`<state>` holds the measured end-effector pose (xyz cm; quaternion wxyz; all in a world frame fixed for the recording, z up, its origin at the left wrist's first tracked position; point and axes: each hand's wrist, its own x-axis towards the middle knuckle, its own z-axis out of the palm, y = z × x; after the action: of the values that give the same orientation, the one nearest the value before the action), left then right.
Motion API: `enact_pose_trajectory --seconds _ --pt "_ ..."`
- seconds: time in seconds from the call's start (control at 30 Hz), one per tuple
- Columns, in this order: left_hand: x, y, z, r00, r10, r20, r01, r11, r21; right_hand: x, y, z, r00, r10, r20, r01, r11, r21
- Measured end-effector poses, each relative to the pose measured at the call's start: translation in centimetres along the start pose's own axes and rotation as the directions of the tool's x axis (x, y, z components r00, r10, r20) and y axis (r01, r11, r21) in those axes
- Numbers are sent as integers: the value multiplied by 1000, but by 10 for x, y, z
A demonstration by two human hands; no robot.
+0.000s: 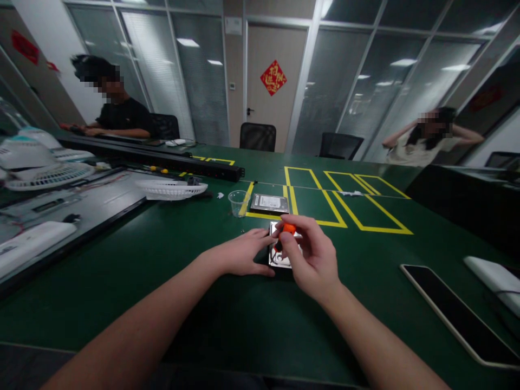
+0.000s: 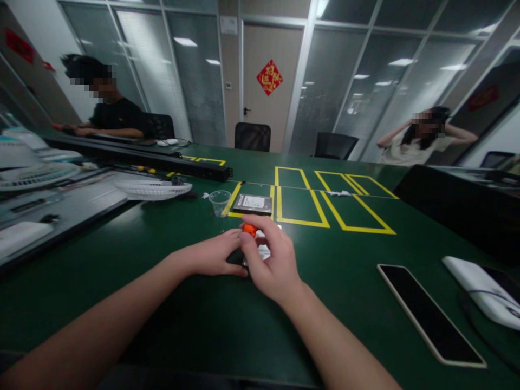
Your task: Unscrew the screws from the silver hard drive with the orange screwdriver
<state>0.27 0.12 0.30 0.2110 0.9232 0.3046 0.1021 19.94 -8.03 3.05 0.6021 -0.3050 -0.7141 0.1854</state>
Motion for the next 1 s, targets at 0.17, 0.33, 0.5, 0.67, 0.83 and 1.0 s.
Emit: enact_pose_trajectory --seconds 0.17,0.33,0.5,0.67,0.83,1.0 --pt "0 -4 2 999 43 -19 -43 999 -2 1 0 0 1000 7 -2 -7 1000 -28" --pt "0 -2 1 999 45 -21 -45 999 4 1 1 0 999 29 20 -29 1000 -9" --pt "-1 0 0 998 53 -17 -53 999 -9 1 1 -1 1000 18 16 -18 1000 -9" --pt "-1 -2 1 1000 27 -13 -27 1000 -15 2 0 0 999 34 -16 -34 999 9" --pt "-1 -3 2 999 30 -22 -31 999 -15 2 1 2 998 48 -50 -47 999 17" --pt "0 -5 4 1000 -2 -9 2 1000 3 3 2 2 1000 14 -25 -15 1000 -16"
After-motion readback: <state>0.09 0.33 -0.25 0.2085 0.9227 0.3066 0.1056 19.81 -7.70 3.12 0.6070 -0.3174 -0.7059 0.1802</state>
